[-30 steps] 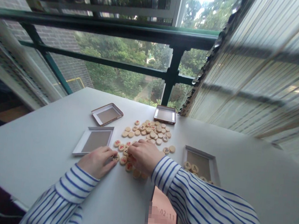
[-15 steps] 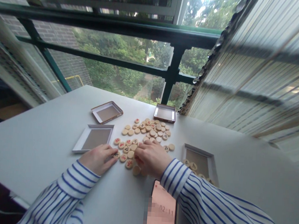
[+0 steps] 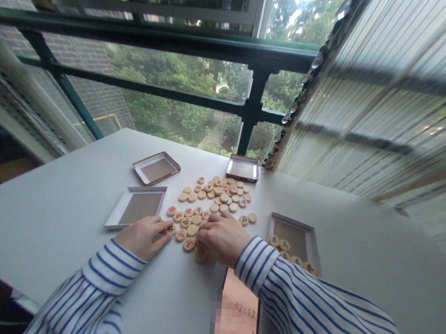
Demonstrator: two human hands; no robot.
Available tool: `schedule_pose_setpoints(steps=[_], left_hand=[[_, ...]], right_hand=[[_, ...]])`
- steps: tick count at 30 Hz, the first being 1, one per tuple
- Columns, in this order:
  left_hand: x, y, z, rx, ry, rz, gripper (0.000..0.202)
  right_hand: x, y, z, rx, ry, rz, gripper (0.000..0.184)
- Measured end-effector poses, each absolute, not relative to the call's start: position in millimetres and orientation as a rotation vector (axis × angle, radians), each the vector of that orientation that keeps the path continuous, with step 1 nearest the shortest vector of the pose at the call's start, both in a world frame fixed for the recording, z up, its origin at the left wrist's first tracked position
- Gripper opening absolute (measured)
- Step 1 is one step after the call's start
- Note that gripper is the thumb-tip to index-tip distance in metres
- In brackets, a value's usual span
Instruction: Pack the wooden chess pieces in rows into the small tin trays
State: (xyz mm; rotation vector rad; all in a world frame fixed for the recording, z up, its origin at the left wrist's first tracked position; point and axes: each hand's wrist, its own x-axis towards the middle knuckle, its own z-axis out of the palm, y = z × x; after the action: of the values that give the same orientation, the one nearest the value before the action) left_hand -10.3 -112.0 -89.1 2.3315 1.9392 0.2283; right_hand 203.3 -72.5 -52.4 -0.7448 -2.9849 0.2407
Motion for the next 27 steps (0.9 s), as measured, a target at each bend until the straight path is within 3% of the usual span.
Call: schedule_pose_setpoints(steps=[8,21,27], left_hand=[[-12.0,-113.7,-83.0,2.358,1.899,0.295,0.03],[20.1,-54.5,-45.4,2.413,1.929,0.459,0.031],[16.9,-31.1,-53.1,2.317,2.099,0.503,0.03]], right_hand=[[208.6,-72.0,-47.4,-0.752,-2.935,0.193,0.018],[226.7,-21.8,-42.9,-1.342,-2.59,0.102,0.019],[205.1,1.9,-41.5,-1.298,-2.675,0.007,0.019]])
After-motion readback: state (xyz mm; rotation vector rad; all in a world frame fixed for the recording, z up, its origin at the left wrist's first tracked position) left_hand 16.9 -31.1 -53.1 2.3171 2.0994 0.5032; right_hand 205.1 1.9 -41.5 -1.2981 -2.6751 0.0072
